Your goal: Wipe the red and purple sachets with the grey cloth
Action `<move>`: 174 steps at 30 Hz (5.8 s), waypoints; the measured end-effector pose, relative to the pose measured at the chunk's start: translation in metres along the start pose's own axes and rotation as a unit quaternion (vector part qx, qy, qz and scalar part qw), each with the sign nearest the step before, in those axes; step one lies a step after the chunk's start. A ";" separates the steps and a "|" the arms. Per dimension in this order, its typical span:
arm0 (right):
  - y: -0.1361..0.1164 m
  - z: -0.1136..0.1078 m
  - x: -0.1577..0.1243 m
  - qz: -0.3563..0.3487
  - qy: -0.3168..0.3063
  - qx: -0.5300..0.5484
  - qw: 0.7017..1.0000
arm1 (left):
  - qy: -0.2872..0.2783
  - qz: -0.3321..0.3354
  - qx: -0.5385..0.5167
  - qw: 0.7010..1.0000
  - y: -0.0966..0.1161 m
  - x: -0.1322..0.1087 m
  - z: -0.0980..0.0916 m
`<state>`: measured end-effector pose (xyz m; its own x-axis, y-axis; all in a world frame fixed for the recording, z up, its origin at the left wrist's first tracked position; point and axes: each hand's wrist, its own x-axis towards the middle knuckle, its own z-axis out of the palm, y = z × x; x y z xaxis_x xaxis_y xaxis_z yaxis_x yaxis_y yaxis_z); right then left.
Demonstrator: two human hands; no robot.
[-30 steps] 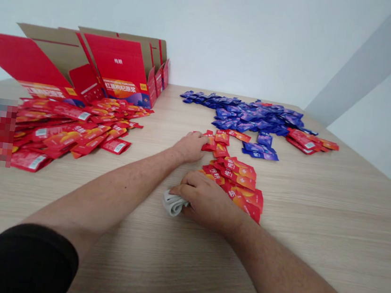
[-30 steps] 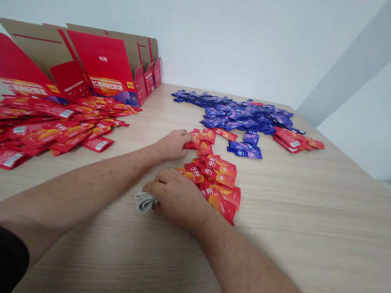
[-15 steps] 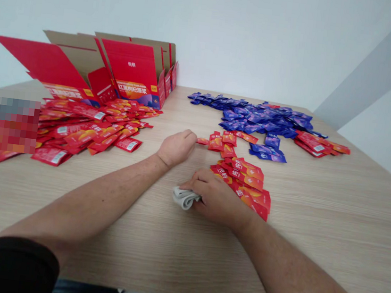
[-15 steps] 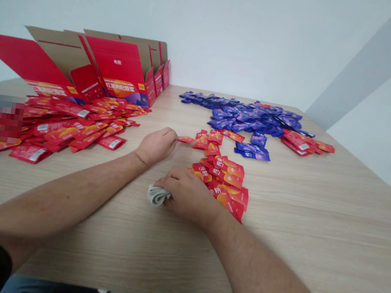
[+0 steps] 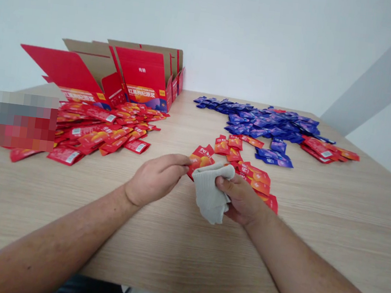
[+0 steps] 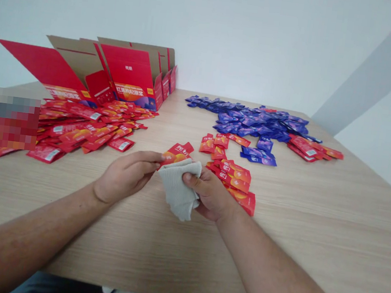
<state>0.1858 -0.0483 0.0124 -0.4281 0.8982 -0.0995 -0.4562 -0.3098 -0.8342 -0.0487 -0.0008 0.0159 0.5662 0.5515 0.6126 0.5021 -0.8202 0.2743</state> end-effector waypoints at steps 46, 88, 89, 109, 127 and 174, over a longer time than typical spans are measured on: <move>0.004 0.005 -0.009 -0.354 -0.044 -0.714 0.602 | 0.019 -0.535 -0.690 0.488 0.046 0.015 0.042; 0.004 0.002 -0.006 -0.333 0.066 -0.772 0.538 | 0.040 -0.508 -0.615 0.601 0.038 0.013 0.057; 0.007 0.005 -0.007 -0.316 0.029 -0.781 0.539 | 0.057 -0.522 -0.602 0.602 0.038 0.014 0.056; 0.003 0.005 -0.010 -0.310 0.028 -0.794 0.523 | 0.041 -0.546 -0.568 0.615 0.042 0.012 0.051; 0.018 -0.003 -0.012 -0.337 -0.041 -0.744 0.576 | 0.247 -0.355 -0.202 0.879 -0.088 0.029 -0.036; -0.024 -0.025 -0.001 -0.444 0.226 -0.660 0.563 | -0.220 -0.184 -0.030 0.957 -0.004 0.033 0.040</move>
<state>0.2163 -0.0338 0.0186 -0.1103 0.5968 0.7948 0.7697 0.5572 -0.3116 -0.0058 0.0266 0.0051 0.5850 0.8051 0.0975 0.6897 -0.5571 0.4625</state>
